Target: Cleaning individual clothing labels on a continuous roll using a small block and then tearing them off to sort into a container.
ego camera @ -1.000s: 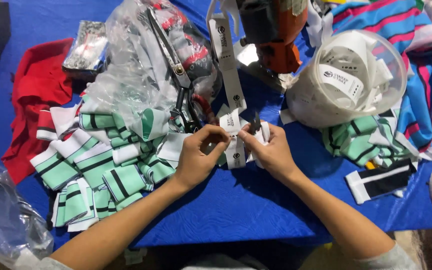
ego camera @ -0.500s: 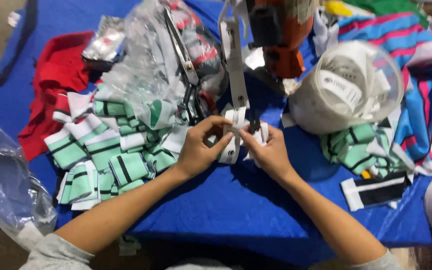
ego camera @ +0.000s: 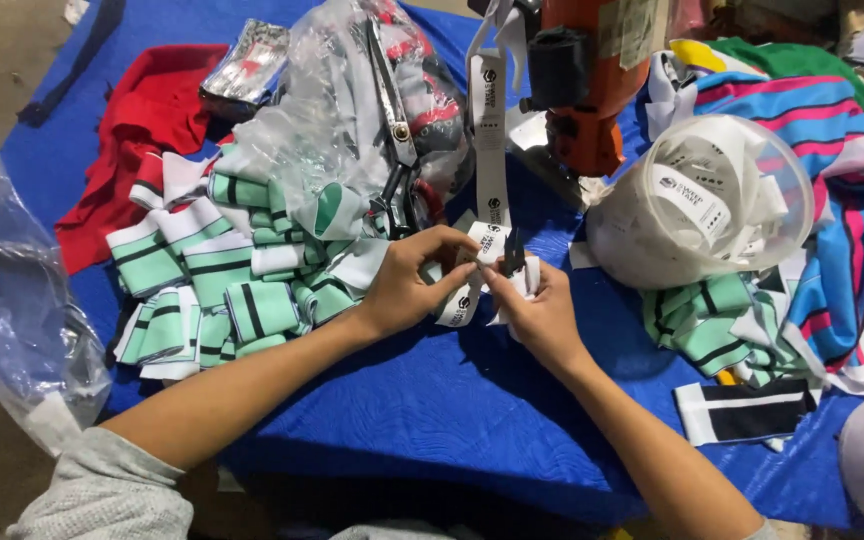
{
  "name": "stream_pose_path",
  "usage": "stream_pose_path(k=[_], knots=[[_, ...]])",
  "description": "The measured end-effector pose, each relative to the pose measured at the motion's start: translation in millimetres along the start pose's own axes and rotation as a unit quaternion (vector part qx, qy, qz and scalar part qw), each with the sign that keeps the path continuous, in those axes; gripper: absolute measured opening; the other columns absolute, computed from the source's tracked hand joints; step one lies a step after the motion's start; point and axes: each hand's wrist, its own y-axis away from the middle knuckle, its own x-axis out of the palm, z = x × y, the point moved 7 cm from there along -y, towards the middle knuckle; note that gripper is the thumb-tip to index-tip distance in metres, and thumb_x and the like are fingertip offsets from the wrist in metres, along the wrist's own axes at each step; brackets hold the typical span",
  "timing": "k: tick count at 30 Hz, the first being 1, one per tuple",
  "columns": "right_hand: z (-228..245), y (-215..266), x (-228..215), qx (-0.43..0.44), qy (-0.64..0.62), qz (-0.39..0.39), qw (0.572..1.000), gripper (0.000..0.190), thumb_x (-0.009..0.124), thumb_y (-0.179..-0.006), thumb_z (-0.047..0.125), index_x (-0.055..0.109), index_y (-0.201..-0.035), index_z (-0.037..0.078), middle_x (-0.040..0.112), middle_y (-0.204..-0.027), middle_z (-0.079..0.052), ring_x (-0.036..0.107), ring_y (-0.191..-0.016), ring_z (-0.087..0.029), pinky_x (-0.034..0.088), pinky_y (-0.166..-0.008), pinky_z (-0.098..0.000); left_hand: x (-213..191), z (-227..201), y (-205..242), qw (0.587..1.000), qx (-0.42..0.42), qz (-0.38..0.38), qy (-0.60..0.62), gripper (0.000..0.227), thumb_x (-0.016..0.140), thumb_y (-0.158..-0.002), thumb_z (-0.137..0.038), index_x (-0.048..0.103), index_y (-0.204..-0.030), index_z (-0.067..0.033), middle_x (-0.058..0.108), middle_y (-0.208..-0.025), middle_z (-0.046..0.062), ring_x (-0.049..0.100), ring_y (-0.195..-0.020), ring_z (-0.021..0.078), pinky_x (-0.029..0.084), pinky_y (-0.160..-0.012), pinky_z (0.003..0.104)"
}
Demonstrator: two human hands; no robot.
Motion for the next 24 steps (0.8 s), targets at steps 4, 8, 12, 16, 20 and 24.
stream_pose_path(k=[4, 8, 12, 16, 20, 24], knots=[[-5.9, 3.4, -2.7, 0.013, -0.004, 0.002, 1.000, 0.014, 0.084, -0.086, 0.019, 0.074, -0.082, 0.010, 0.063, -0.053, -0.001, 0.053, -0.052, -0.007, 0.043, -0.056, -0.0220, 1.9, -1.9, 3.4, 1.000, 0.004, 0.016, -0.002, 0.023, 0.076, -0.088, -0.002, 0.072, -0.110, -0.0078, 0.069, -0.075, 0.008, 0.066, -0.066, 0.0163, 0.057, -0.064, 0.031], [0.5, -2.8, -2.4, 0.010, -0.006, 0.002, 1.000, 0.013, 0.083, -0.086, 0.018, 0.074, -0.081, 0.010, 0.063, -0.053, -0.002, 0.053, -0.051, -0.008, 0.042, -0.055, -0.0232, 1.3, 0.2, -2.4, 1.000, 0.007, 0.019, -0.009, 0.025, 0.076, -0.087, -0.001, 0.072, -0.110, -0.0081, 0.069, -0.074, 0.009, 0.066, -0.066, 0.0180, 0.058, -0.064, 0.033], [-4.4, -1.1, -3.1, 0.018, -0.022, -0.001, 1.000, 0.016, 0.084, -0.086, 0.021, 0.074, -0.081, 0.009, 0.063, -0.052, -0.001, 0.053, -0.052, -0.007, 0.043, -0.056, -0.0218, 3.9, 4.7, -1.5, 1.000, 0.004, 0.023, -0.009, 0.026, 0.077, -0.087, -0.003, 0.071, -0.112, -0.0084, 0.068, -0.074, 0.009, 0.066, -0.067, 0.0171, 0.058, -0.064, 0.032], [3.9, -0.3, -1.5, 0.013, -0.030, 0.001, 0.999, 0.015, 0.084, -0.086, 0.021, 0.075, -0.082, 0.009, 0.062, -0.053, -0.001, 0.052, -0.054, -0.007, 0.043, -0.058, -0.0218, 3.6, 3.8, 0.9, 1.000, 0.004, 0.015, 0.003, 0.026, 0.076, -0.087, -0.001, 0.072, -0.111, -0.0083, 0.069, -0.074, 0.009, 0.066, -0.067, 0.0154, 0.058, -0.064, 0.030], [6.9, 2.8, 0.0, 0.013, -0.024, -0.004, 1.000, 0.014, 0.083, -0.086, 0.020, 0.075, -0.082, 0.009, 0.063, -0.055, -0.001, 0.054, -0.055, -0.008, 0.044, -0.060, -0.0220, 2.5, 2.2, 3.8, 1.000, 0.002, 0.015, 0.013, 0.029, 0.075, -0.085, 0.003, 0.072, -0.112, -0.0079, 0.070, -0.076, 0.011, 0.067, -0.069, 0.0181, 0.059, -0.065, 0.032], [12.7, 1.2, 2.1, 0.015, -0.014, -0.003, 1.000, 0.016, 0.084, -0.086, 0.022, 0.076, -0.081, 0.009, 0.064, -0.055, -0.002, 0.055, -0.056, -0.008, 0.045, -0.060, -0.0231, 3.1, 9.0, 2.5, 0.999, -0.023, 0.024, 0.039, 0.027, 0.074, -0.087, 0.001, 0.072, -0.112, -0.0075, 0.070, -0.078, 0.011, 0.067, -0.068, 0.0181, 0.059, -0.065, 0.032]])
